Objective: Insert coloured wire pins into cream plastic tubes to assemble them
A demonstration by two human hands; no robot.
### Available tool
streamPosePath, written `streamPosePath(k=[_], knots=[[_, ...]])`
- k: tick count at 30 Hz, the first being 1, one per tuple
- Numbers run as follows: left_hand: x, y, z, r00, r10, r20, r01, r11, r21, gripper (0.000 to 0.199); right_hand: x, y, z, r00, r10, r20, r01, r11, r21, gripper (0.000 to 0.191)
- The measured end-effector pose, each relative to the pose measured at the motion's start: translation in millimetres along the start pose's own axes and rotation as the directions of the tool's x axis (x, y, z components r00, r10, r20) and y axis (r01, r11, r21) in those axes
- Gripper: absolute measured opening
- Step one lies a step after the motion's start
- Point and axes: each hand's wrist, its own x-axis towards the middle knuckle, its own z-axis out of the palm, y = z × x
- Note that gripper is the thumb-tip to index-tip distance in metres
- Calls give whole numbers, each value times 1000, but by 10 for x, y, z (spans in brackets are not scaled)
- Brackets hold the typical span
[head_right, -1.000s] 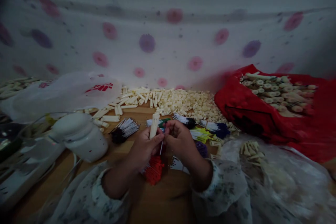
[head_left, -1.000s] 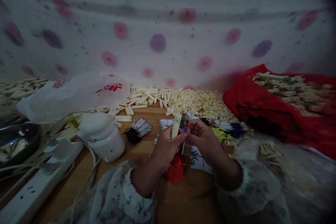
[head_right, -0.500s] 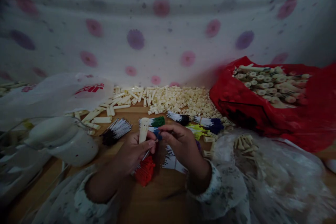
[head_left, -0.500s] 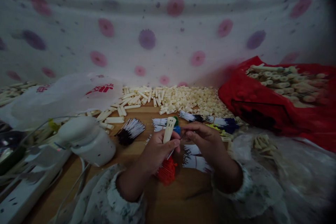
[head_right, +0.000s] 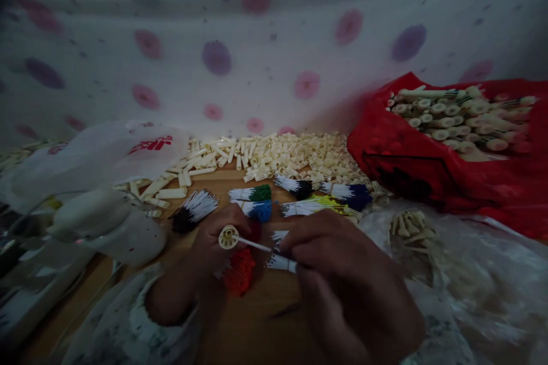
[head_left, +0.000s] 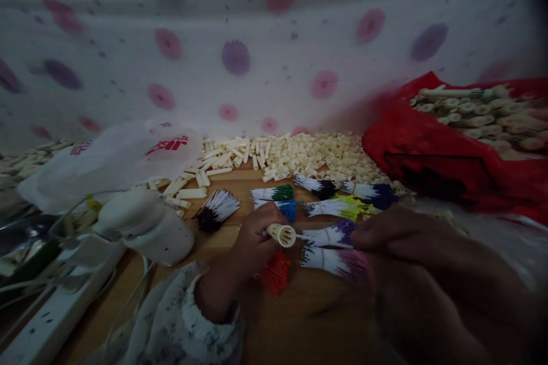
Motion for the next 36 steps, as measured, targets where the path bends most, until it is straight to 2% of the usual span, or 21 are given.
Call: streamPosePath(k=[1, 4, 6, 10, 12, 14, 22, 26, 29, 33, 36], knots=[[1, 2, 0, 1000, 11, 12, -11, 1000, 16, 42, -16, -18, 9, 999, -2, 50, 4, 1000, -25, 29], [6, -13, 3, 998, 46, 42, -48, 998, 39, 39, -22, -72, 92, 999, -36, -19, 34, 997, -74, 28], [4, -31, 8, 997, 69, 40, -70, 997, 31, 36, 12, -102, 150, 998, -66, -19, 64, 993, -103, 28], [-3, -48, 16, 996, 65, 58, -68, 997, 39, 34, 102, -114, 164, 984, -151, 90, 160, 981, -107, 32], [-5, -47, 21, 996, 60, 64, -64, 997, 51, 34, 123, -95, 134, 977, -152, 151, 168, 980, -104, 31], [-5, -47, 24, 996, 74, 56, -77, 995, 56, 34, 122, -72, 111, 973, -130, 191, 150, 984, -98, 31], [12, -21, 2, 990, 112, 84, -119, 989, 83, 38, 96, -72, 172, 982, -89, 164, 113, 983, -145, 33], [13, -14, -24, 981, 160, 111, -174, 976, 133, 54, 55, 16, 195, 996, 25, 87, -14, 993, -116, 24], [5, -32, -30, 975, 175, 138, -198, 965, 173, 61, 41, 163, 228, 988, 85, 125, -75, 993, -86, 18], [-3, -52, -22, 982, 149, 114, -174, 950, 260, 58, 38, 352, 289, 977, -32, 212, 58, 991, -119, 19], [-2, -50, -15, 986, 154, 67, -167, 934, 314, 56, 20, 419, 309, 972, -79, 220, 122, 973, -193, 20]])
